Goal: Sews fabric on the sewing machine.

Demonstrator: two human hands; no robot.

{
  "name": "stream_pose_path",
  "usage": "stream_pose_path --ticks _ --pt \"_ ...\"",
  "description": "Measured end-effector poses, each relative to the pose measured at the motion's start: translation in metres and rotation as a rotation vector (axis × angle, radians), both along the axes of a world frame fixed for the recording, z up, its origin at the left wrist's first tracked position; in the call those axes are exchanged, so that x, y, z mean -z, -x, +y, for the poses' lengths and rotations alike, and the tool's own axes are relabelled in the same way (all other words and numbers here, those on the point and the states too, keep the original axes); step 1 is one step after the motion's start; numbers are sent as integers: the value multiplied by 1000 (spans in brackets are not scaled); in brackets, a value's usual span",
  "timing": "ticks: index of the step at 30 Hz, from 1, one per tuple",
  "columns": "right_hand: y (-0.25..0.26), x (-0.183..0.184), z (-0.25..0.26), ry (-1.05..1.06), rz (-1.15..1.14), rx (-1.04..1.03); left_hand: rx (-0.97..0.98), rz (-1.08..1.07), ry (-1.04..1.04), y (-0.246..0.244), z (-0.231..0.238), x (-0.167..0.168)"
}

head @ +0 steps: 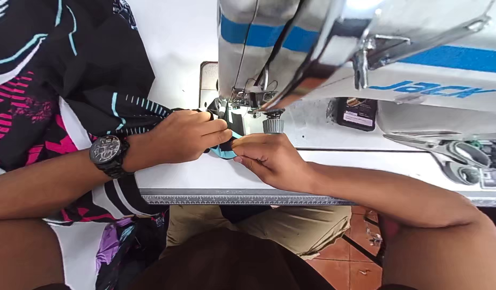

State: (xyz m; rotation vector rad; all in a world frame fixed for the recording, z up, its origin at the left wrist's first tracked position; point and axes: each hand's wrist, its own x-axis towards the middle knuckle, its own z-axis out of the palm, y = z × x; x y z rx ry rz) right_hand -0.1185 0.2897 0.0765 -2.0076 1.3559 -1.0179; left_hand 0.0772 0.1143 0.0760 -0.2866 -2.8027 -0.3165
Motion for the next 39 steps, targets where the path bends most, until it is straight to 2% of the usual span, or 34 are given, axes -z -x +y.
stream_pose_path --ticks 6,13,15,18,20,24,27,30,32,35,37,39 --pt "5 4 -8 4 57 40 -53 -6 113 3 -10 2" --pt "17 14 -28 149 226 30 -68 229 152 3 -22 1" --pt "19 14 -31 110 247 39 -159 251 158 -1 -18 -3" --pt "14 3 -30 -67 222 102 -308 130 132 -10 -13 -10" --pt "4 -5 -32 -145 161 176 -247 86 119 -16 -7 -11" --pt "-2 -16 -39 -261 6 274 11 82 162 -20 14 -12" --pt "-5 -17 -30 -48 -113 130 -106 153 98 -19 11 -12" --pt "-10 -14 -6 137 -50 77 -326 103 32 -21 -8 -22" --pt "-8 -7 1 208 87 72 -273 87 112 -17 -14 -20" --pt "-9 3 -7 258 223 8 -71 94 245 -6 -8 -11" --pt "-9 5 -11 205 179 9 47 66 188 3 -8 -5" --pt "-10 1 -4 139 142 71 60 12 92 4 -7 -5"
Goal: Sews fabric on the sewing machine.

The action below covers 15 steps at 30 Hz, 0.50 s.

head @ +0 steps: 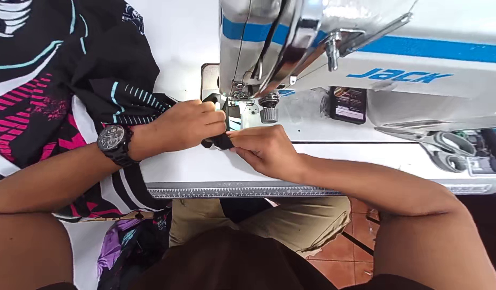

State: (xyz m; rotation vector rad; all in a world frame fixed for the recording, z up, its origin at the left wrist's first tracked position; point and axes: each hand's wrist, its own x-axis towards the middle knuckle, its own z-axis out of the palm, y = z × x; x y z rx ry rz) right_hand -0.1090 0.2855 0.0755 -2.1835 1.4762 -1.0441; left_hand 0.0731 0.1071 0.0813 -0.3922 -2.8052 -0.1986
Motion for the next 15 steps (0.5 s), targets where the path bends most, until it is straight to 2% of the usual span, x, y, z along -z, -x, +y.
stream_pose_path --ticks 4,9,13,15 --pt "4 -3 9 -40 -28 17 -60 -18 -51 -7 9 1" --pt "15 8 -5 -19 -1 -19 -110 -19 32 -3 -1 4" --pt "25 13 -20 56 148 -16 -120 117 126 -1 -13 6" --pt "28 14 -24 98 210 -22 -142 207 101 -2 -15 4"
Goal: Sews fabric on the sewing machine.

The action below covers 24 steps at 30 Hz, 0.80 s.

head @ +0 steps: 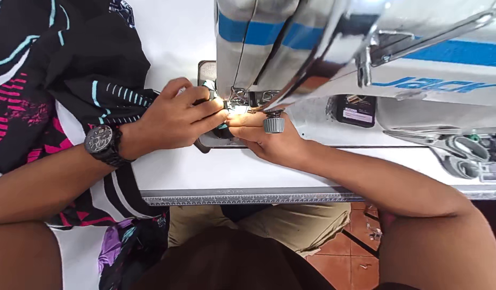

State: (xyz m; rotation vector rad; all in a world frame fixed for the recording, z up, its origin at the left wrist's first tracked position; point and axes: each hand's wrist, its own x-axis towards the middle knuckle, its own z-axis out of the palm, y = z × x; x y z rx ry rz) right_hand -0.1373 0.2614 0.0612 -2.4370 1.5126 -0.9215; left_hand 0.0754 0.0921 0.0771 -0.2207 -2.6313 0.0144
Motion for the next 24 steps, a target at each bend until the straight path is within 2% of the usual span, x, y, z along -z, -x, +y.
stream_pose_path --ticks 3,5,6,8,10,13,17,19,22,24 --pt "-1 -3 -2 -54 -37 27 -153 15 -52 -6 0 -8" --pt "-7 -12 -3 -233 -255 124 -255 -94 -91 -12 5 -11" --pt "-11 -17 -4 -335 -388 192 -235 -142 -108 -14 10 -10" --pt "-17 -25 -8 -477 -591 277 -60 -148 -87 -15 23 -8" --pt "-21 -29 -9 -481 -679 267 92 -116 -29 -14 30 -8" --pt "-26 -31 12 -221 -540 90 63 -129 0 -19 9 -17" --pt "-31 -20 31 27 -241 58 11 -152 100 -15 -23 -22" --pt "-31 -14 31 19 -148 52 47 -130 52 -11 -10 -18" --pt "-30 -11 31 -32 -195 85 129 -178 -72 -9 21 -7" --pt "-32 -14 37 -76 -210 122 138 -216 -143 -5 25 -1"
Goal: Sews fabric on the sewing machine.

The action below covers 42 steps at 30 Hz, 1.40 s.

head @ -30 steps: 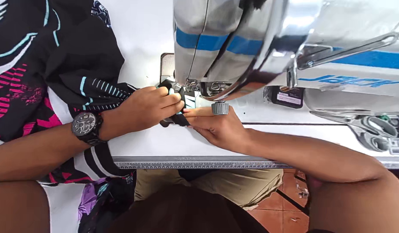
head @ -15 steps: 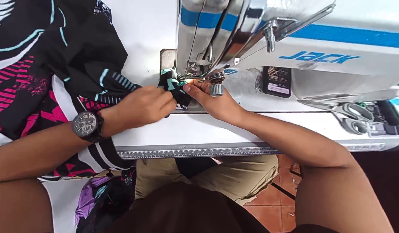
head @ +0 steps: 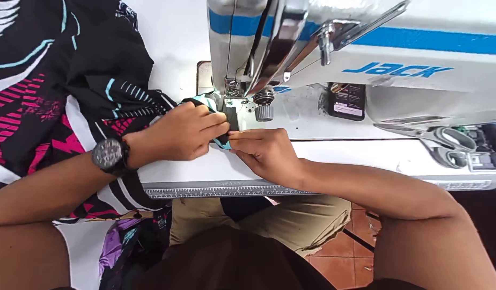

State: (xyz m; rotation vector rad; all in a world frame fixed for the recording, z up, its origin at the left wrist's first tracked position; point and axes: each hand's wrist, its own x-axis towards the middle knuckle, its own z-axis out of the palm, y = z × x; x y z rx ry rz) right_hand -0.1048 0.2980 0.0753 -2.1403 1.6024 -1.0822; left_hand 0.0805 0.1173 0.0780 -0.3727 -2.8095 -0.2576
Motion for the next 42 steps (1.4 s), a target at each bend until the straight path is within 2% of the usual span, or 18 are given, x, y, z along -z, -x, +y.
stream_pose_path --ticks 8,12,14,17,25,34,42 --pt "7 -2 2 -87 -41 -32 -43 -28 -12 1 -1 0" --pt "13 4 -12 -54 -12 -38 -67 -11 73 4 -12 1" --pt "14 7 -17 -42 22 -25 -24 36 124 5 -18 3" --pt "11 8 -17 -19 111 -10 34 55 83 6 -22 5" --pt "11 0 -6 -39 319 11 -65 -1 25 -1 -14 4" --pt "22 3 -29 58 353 75 -81 23 -11 11 -27 4" --pt "38 9 -39 196 387 24 -81 18 -20 13 -30 10"
